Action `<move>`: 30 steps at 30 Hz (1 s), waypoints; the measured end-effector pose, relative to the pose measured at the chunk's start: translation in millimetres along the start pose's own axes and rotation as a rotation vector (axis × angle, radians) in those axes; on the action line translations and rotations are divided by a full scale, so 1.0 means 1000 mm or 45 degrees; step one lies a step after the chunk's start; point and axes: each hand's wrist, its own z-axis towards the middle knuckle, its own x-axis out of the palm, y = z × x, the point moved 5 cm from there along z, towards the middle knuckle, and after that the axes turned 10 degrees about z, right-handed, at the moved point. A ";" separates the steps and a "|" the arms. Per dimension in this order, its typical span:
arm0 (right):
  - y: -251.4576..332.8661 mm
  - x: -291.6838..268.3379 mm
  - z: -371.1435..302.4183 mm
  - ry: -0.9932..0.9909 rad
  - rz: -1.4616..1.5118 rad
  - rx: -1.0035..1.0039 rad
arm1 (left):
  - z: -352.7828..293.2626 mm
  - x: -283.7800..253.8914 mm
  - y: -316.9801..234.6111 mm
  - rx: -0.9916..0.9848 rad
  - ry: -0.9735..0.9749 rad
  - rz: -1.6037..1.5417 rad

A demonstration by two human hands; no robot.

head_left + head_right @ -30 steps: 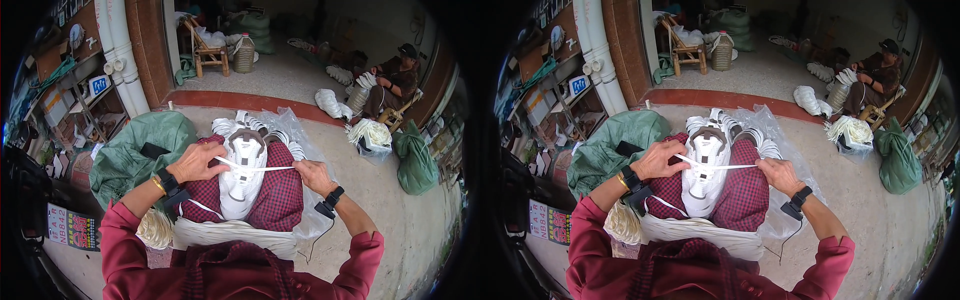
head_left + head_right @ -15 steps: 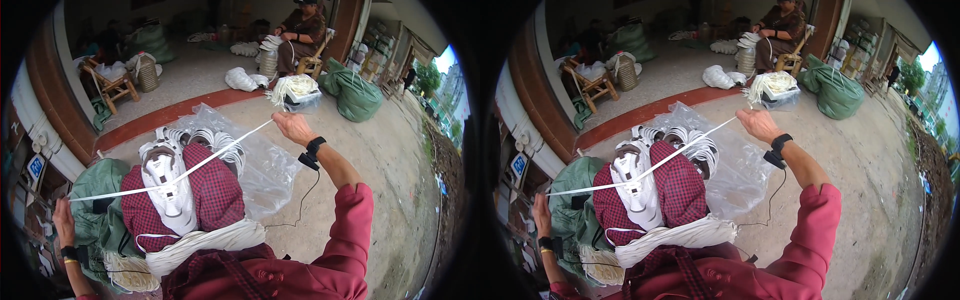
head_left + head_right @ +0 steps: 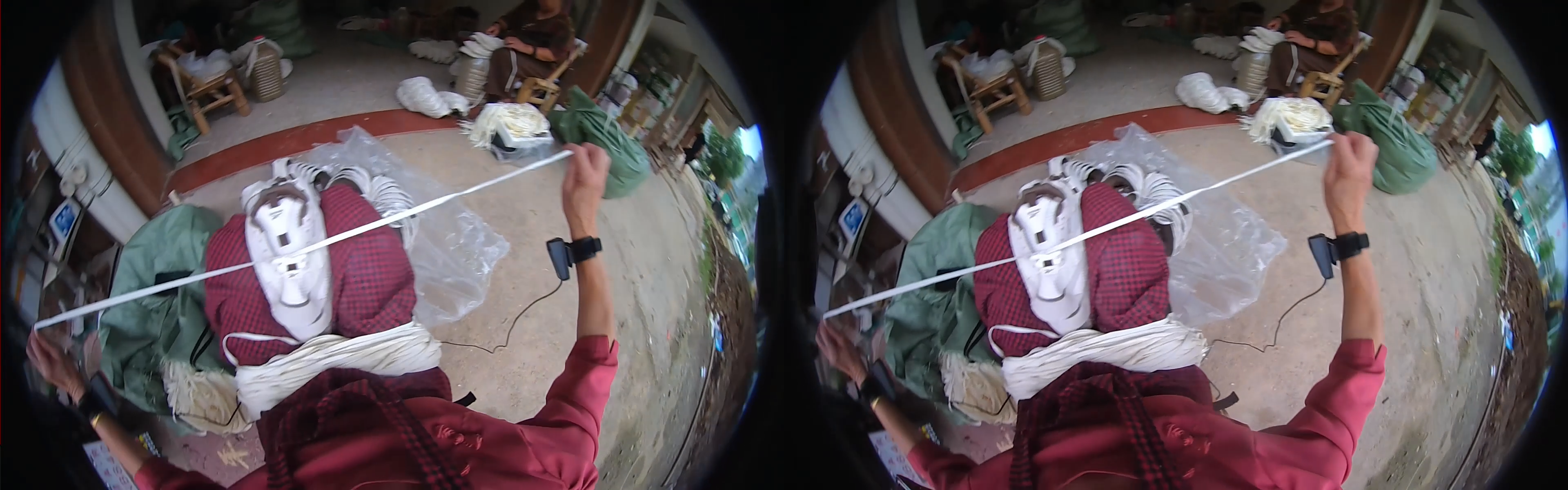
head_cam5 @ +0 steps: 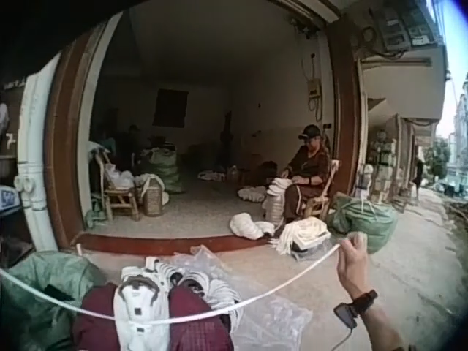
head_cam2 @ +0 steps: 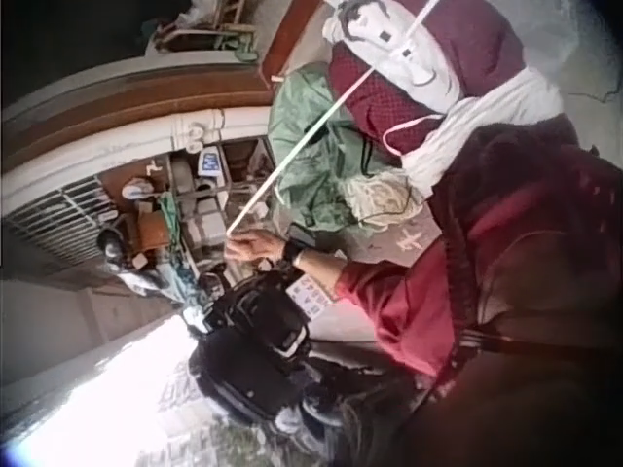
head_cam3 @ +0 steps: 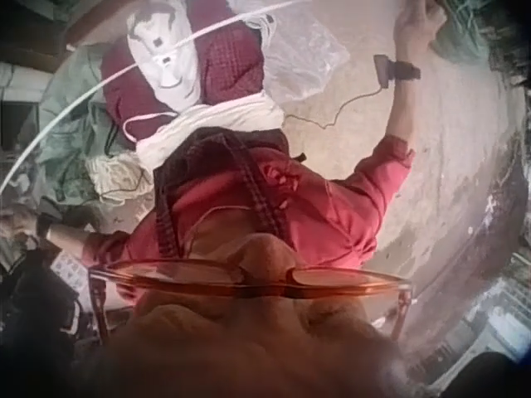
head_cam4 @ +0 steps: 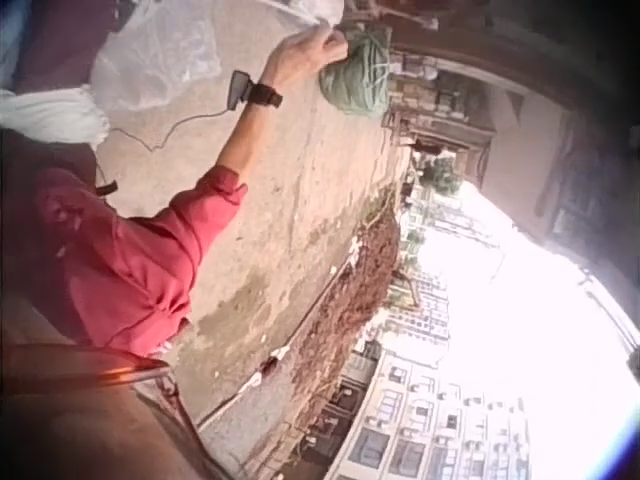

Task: Manually lacing and assembling parts of athletic footwear.

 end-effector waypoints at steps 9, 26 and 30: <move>0.184 0.127 -0.053 0.314 1.725 0.752 | -0.029 -0.028 -0.308 -0.869 0.181 -1.637; 0.277 0.179 -0.077 0.914 1.865 0.699 | -0.132 0.001 -0.472 -1.000 1.319 -2.418; 0.285 0.169 -0.064 0.775 1.720 0.461 | -0.137 0.005 -0.465 -1.370 1.418 -2.744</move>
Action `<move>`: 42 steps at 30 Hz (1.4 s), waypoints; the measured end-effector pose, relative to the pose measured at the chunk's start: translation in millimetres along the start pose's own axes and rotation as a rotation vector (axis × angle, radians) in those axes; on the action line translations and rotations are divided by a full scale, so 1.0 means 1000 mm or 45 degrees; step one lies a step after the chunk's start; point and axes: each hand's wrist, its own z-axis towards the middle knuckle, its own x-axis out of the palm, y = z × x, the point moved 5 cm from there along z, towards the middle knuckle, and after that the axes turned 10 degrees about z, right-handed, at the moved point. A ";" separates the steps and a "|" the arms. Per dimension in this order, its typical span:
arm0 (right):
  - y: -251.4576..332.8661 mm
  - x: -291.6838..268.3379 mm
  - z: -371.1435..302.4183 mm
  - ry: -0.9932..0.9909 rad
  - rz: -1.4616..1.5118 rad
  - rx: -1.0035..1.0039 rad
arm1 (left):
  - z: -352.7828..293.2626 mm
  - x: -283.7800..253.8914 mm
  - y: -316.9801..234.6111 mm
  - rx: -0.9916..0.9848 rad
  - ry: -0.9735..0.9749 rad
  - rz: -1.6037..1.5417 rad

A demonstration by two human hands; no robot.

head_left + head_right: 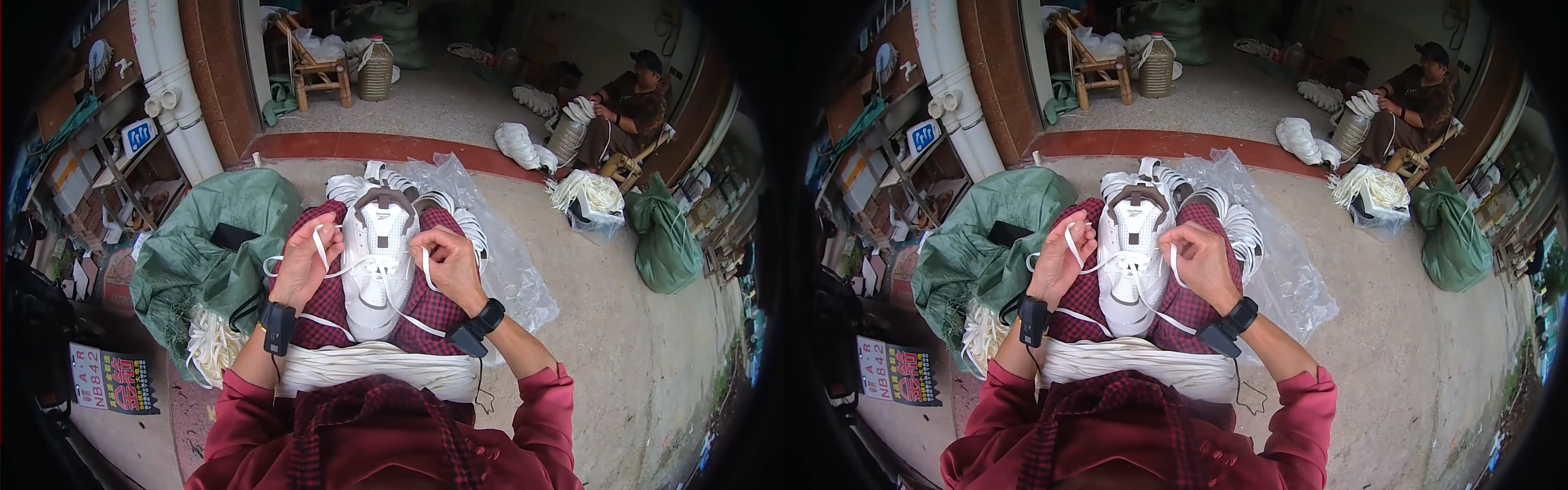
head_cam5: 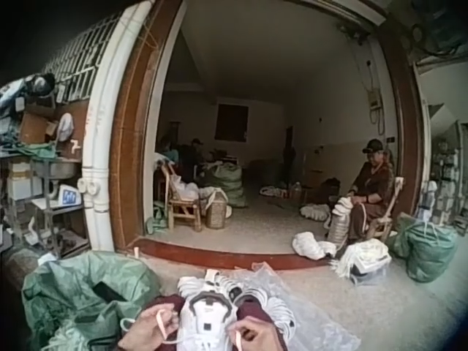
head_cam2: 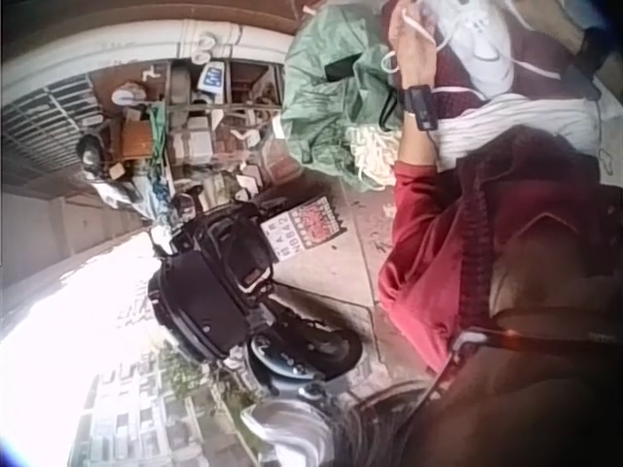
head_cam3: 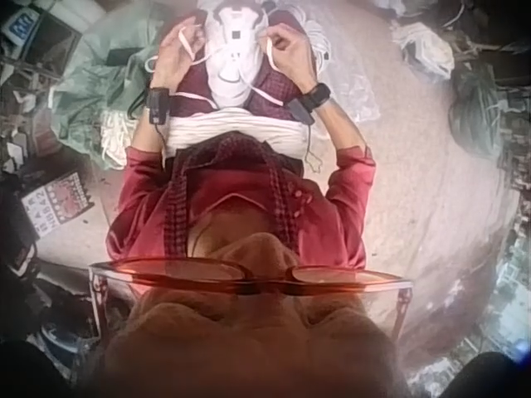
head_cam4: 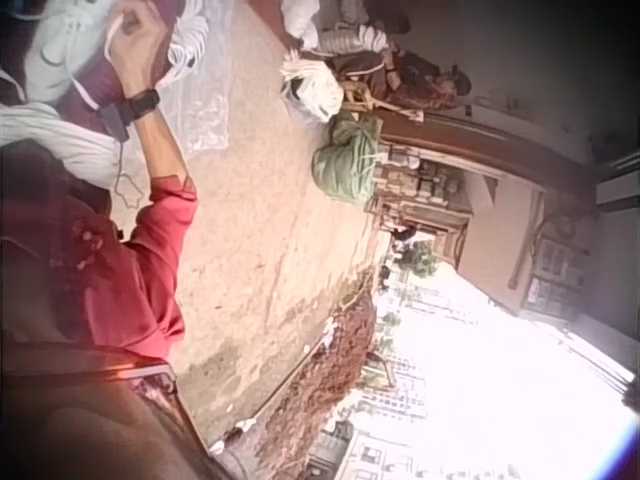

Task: Manually lacing and assembling parts of athletic footwear.

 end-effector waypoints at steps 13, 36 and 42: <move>0.007 0.007 0.004 0.010 0.014 0.008 | -0.007 -0.002 0.000 -0.175 -0.028 -0.244; 0.053 0.016 0.055 1.114 -0.858 -0.527 | -0.016 0.033 -0.005 0.443 -0.132 1.003; 0.042 0.025 0.055 1.219 -0.959 -0.445 | -0.020 0.069 -0.030 0.870 0.019 1.766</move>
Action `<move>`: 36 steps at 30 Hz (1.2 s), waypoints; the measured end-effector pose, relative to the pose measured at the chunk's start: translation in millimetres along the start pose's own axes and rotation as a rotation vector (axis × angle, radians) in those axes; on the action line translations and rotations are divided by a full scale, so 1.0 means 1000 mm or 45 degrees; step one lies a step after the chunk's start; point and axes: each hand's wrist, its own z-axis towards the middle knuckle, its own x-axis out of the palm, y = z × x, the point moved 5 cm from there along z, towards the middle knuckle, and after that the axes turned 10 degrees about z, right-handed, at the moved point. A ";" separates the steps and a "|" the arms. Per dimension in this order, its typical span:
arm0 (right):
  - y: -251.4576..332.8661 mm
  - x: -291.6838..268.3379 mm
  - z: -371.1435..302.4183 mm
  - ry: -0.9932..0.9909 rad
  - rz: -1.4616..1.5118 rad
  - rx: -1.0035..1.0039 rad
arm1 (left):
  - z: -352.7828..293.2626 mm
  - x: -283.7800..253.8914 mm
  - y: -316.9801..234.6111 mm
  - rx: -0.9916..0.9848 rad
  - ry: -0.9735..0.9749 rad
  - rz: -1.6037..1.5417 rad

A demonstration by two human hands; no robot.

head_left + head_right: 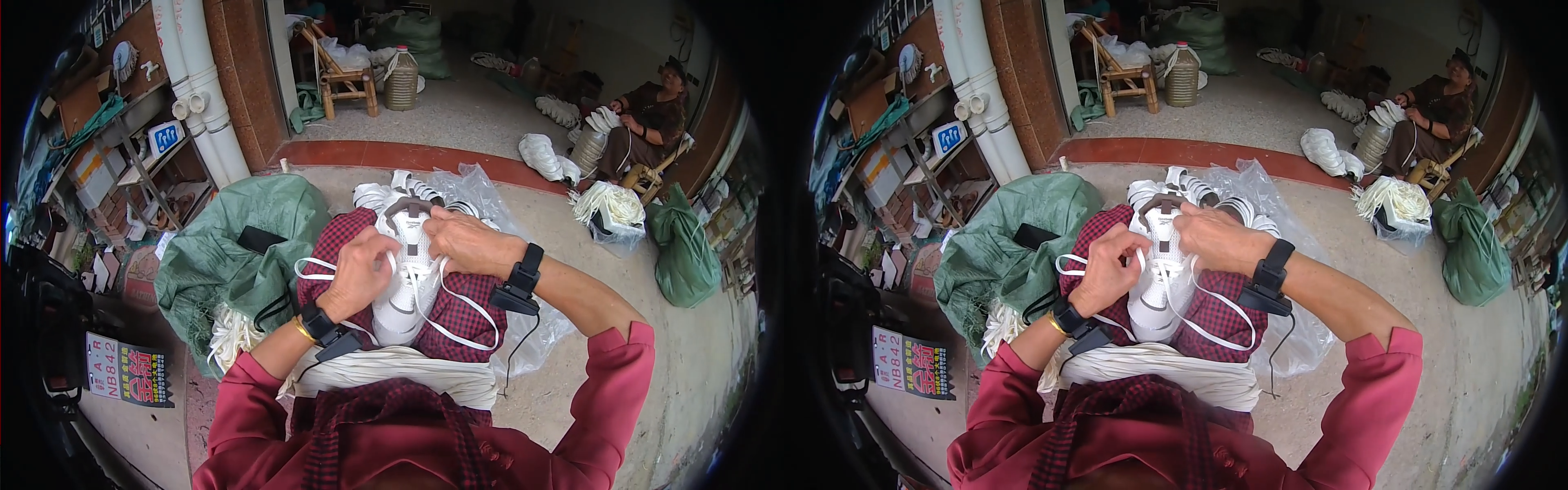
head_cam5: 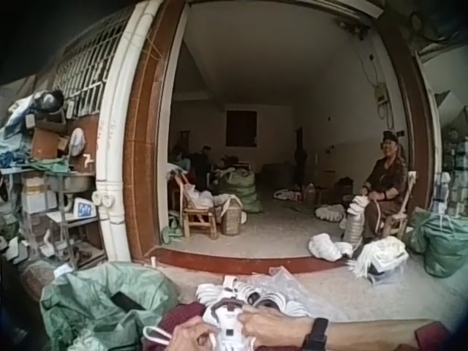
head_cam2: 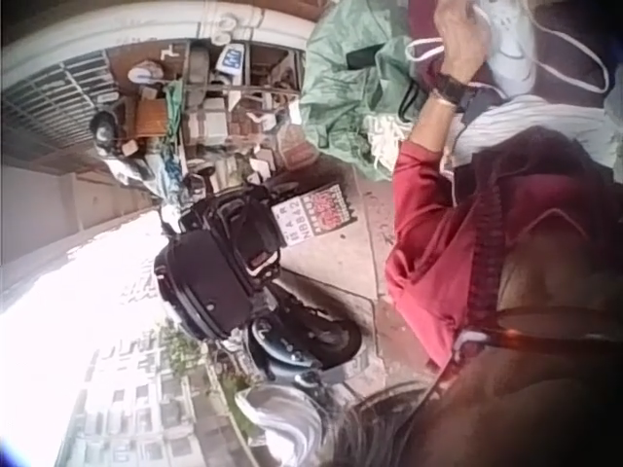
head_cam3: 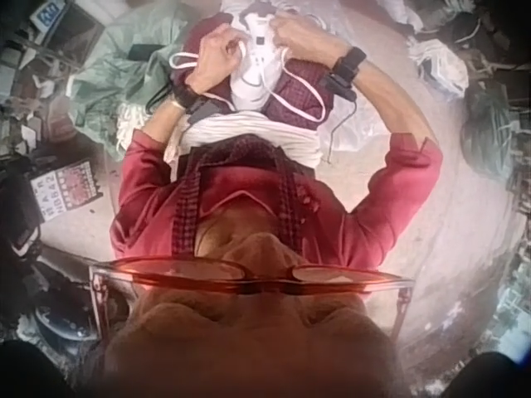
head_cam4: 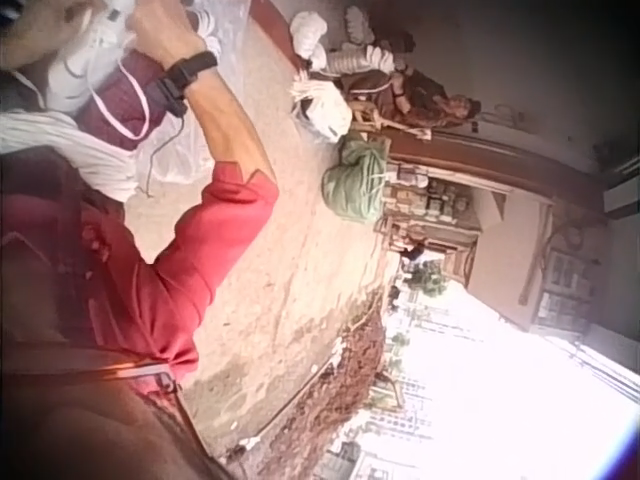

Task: Manually lacing and assembling parts of athletic footwear.

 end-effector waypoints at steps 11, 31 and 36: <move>-0.012 -0.013 0.028 0.334 0.238 0.586 | 0.068 -0.021 -0.013 0.602 0.921 0.311; -0.050 0.028 0.003 -0.766 1.716 0.715 | 0.088 0.025 -0.035 0.366 1.346 0.752; -0.045 0.036 -0.004 -0.837 1.600 0.589 | 0.084 0.030 -0.005 0.240 0.993 0.403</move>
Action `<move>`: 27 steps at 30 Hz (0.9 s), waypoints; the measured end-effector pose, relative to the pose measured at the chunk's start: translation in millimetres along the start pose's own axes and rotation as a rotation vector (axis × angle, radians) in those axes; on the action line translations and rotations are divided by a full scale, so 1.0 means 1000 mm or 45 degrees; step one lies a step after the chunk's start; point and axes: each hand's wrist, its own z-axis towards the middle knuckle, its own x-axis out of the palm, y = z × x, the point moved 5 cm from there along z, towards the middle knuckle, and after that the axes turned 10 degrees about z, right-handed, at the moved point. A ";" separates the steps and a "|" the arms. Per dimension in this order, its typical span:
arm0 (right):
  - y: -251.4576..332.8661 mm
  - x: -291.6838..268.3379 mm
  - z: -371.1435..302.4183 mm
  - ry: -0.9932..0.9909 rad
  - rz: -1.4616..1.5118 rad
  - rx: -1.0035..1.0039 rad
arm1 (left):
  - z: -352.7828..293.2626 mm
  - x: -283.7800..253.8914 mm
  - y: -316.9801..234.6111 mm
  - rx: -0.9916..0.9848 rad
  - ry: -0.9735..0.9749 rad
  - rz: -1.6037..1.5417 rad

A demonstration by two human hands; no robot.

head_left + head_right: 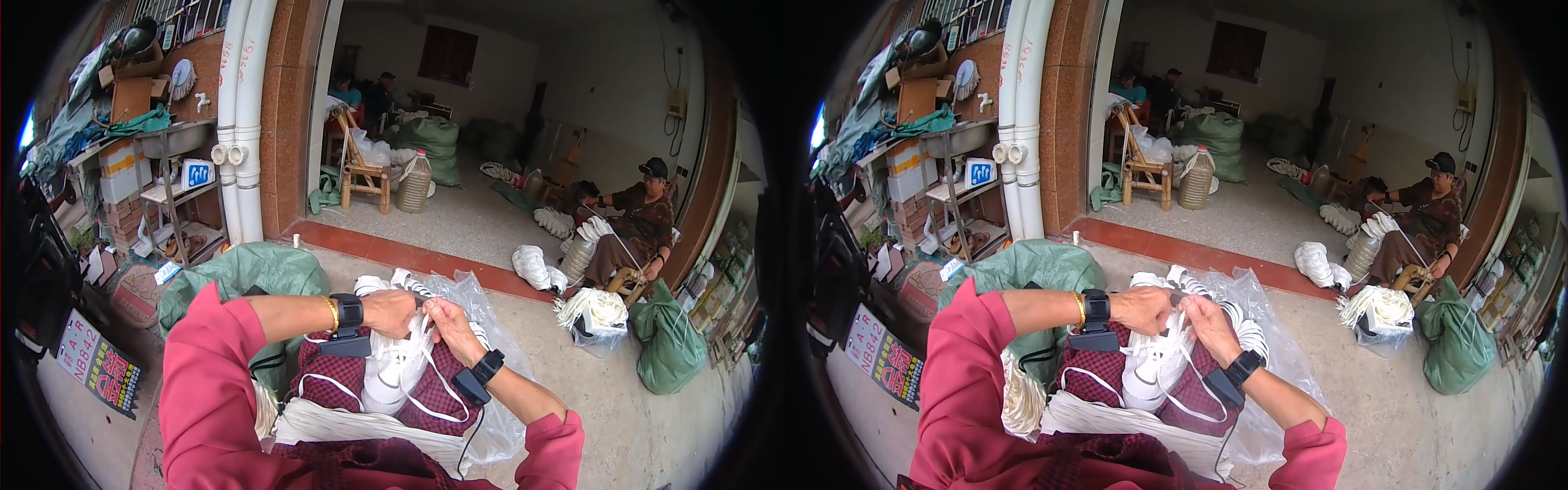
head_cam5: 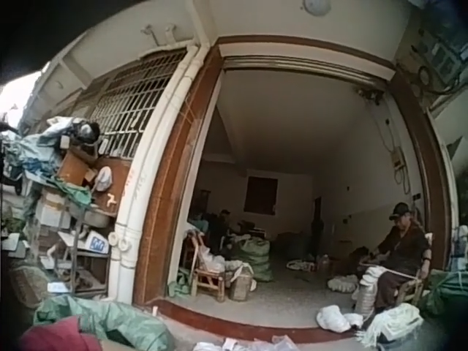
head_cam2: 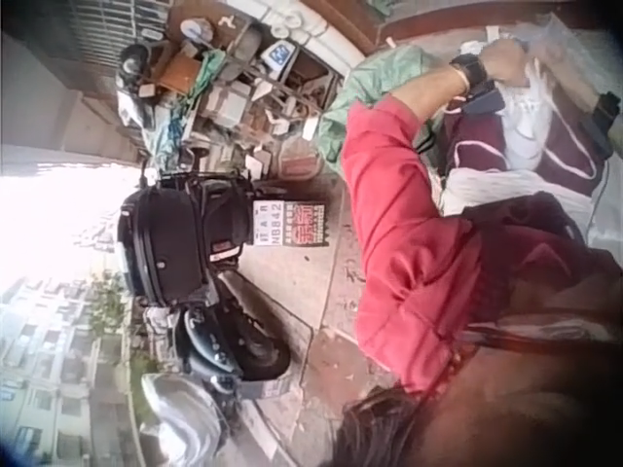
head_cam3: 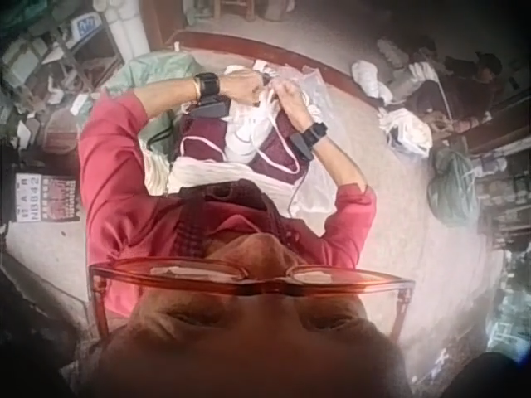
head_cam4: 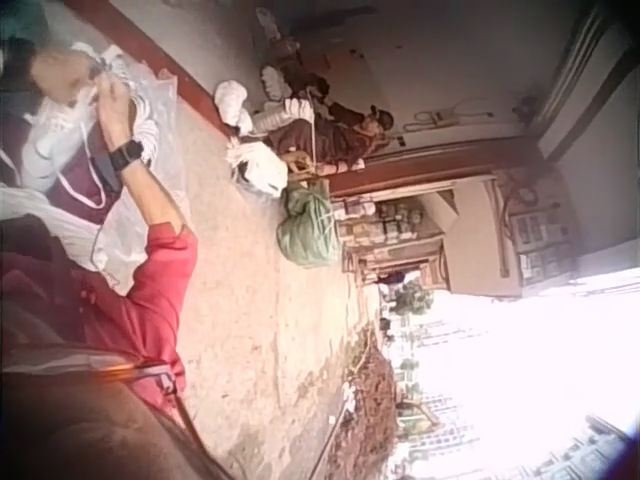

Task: Manually lacing and assembling parts of athletic footwear.

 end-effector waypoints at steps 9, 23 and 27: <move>-0.002 -0.003 -0.024 -0.006 0.347 -0.124 | -0.034 0.011 -0.031 -0.368 -0.215 -1.457; 0.044 0.010 -0.058 0.076 -0.603 -0.641 | -0.017 0.041 -0.012 -0.377 -0.122 -1.854; 0.043 0.014 -0.062 0.109 -0.739 -0.681 | -0.021 0.039 -0.014 -0.423 -0.095 -1.900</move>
